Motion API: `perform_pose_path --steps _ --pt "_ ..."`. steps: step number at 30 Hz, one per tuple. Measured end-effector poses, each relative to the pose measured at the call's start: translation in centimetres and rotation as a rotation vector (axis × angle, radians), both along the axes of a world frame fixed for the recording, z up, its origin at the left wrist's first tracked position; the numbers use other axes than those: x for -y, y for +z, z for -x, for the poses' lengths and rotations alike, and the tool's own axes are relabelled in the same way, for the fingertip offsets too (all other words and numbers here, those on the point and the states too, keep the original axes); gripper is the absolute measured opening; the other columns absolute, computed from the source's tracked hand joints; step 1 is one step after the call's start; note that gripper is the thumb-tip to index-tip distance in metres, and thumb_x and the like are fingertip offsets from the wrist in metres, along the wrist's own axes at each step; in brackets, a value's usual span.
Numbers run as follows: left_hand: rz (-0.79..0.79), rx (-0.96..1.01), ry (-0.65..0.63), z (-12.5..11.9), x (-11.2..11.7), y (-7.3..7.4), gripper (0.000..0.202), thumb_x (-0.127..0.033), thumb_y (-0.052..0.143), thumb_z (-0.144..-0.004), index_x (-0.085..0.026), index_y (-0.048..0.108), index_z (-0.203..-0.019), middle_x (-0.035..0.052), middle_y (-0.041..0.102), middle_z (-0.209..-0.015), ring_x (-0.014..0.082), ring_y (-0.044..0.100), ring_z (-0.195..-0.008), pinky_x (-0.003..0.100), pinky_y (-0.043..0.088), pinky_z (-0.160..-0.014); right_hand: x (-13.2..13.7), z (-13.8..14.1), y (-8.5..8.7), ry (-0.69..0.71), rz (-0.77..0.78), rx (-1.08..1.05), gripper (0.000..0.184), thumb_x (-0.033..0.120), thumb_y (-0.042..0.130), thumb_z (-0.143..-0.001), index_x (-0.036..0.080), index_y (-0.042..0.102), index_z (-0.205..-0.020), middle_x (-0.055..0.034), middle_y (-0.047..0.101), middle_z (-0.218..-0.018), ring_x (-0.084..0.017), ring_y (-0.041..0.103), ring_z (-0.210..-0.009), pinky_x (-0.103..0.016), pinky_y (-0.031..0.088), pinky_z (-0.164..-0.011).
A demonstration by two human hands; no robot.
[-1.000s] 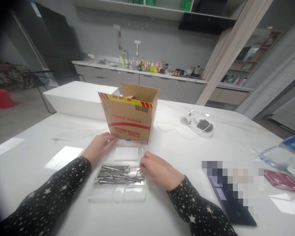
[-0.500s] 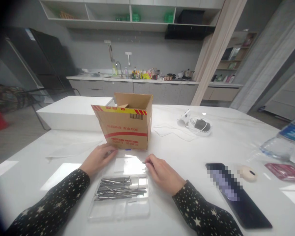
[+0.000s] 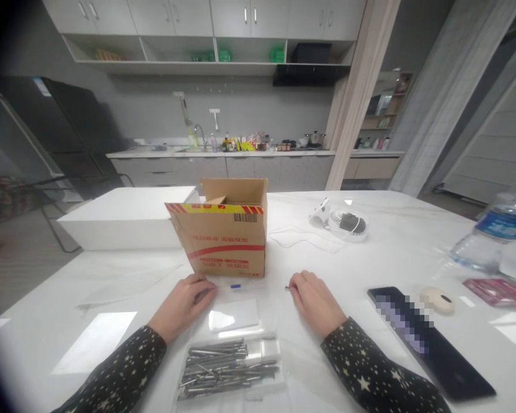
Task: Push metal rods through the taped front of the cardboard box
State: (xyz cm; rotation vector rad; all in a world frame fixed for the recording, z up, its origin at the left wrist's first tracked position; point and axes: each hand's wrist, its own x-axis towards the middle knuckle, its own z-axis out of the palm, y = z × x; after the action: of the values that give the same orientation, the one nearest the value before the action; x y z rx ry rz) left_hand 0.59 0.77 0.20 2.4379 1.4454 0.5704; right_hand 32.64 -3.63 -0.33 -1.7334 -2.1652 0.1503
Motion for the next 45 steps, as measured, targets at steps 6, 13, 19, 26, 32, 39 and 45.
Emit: perform_pose_path --steps 6,13,19,26,32,39,45 --pt "0.027 0.012 0.108 1.3 -0.1 0.7 0.038 -0.045 0.046 -0.097 -0.020 0.072 -0.085 0.0072 0.072 -0.089 0.0258 0.065 -0.085 0.042 0.047 -0.082 0.0 -0.4 0.2 0.013 0.050 0.025 0.020 0.016 0.043 -0.098 0.019 0.062 -0.092 -0.0078 0.065 -0.092 -0.026 0.062 -0.088 -0.040 0.047 -0.082" --pt "-0.353 0.375 0.341 2.6 -2.1 3.2 0.027 -0.047 0.059 -0.091 -0.020 0.057 -0.090 0.0038 0.064 -0.088 0.0195 0.060 -0.080 0.031 0.048 -0.068 0.0 -0.4 0.3 0.004 0.068 -0.008 0.021 0.017 0.043 -0.097 0.019 0.062 -0.090 -0.0080 0.066 -0.091 -0.026 0.062 -0.086 -0.042 0.047 -0.081" --pt "-0.947 0.278 0.259 1.0 -3.5 7.3 0.045 -0.032 0.068 -0.086 -0.017 0.052 -0.126 0.0174 0.056 -0.132 0.0328 0.053 -0.127 0.048 0.048 -0.101 -0.2 -0.6 -0.1 -0.020 -0.057 -0.176 0.017 0.020 0.043 -0.096 0.020 0.058 -0.088 -0.0084 0.064 -0.091 -0.026 0.062 -0.087 -0.041 0.049 -0.081" --pt "-1.008 -0.038 -0.026 -3.4 -4.5 11.1 0.060 -0.032 0.061 -0.091 -0.021 0.042 -0.147 0.0131 0.052 -0.148 0.0331 0.040 -0.144 0.055 0.024 -0.122 0.0 0.0 0.0 0.027 -0.111 -0.464 0.019 0.033 0.040 -0.100 0.022 0.055 -0.095 -0.0083 0.065 -0.097 -0.023 0.061 -0.087 -0.038 0.051 -0.077" --pt "-0.843 -0.062 -0.003 -4.4 -5.0 12.4 0.033 -0.035 0.046 -0.101 -0.020 0.062 -0.126 0.0095 0.071 -0.118 0.0247 0.064 -0.107 0.048 0.035 -0.107 -1.1 0.9 4.3 0.125 -0.296 -0.712 0.020 0.040 0.042 -0.103 0.024 0.052 -0.097 -0.0111 0.065 -0.124 -0.025 0.061 -0.112 -0.042 0.050 -0.091" --pt "-0.712 -0.102 -0.010 -3.9 -5.2 13.8 0.035 -0.032 0.037 -0.104 -0.021 0.067 -0.118 0.0069 0.073 -0.106 0.0228 0.065 -0.095 0.039 0.039 -0.085 -5.5 3.7 11.6 0.367 -0.433 -0.817 0.018 0.042 0.043 -0.105 0.026 0.048 -0.098 -0.0102 0.061 -0.138 -0.024 0.049 -0.136 -0.051 0.038 -0.113" --pt "-0.603 -0.037 0.082 -2.0 -5.6 15.0 0.037 -0.044 0.041 -0.100 -0.023 0.072 -0.102 0.0058 0.072 -0.107 0.0266 0.063 -0.105 0.046 0.035 -0.100 -7.7 4.6 11.8 0.477 -0.466 -0.695 0.016 0.039 0.038 -0.107 0.026 0.045 -0.102 -0.0116 0.064 -0.125 -0.024 0.050 -0.133 -0.052 0.038 -0.111"
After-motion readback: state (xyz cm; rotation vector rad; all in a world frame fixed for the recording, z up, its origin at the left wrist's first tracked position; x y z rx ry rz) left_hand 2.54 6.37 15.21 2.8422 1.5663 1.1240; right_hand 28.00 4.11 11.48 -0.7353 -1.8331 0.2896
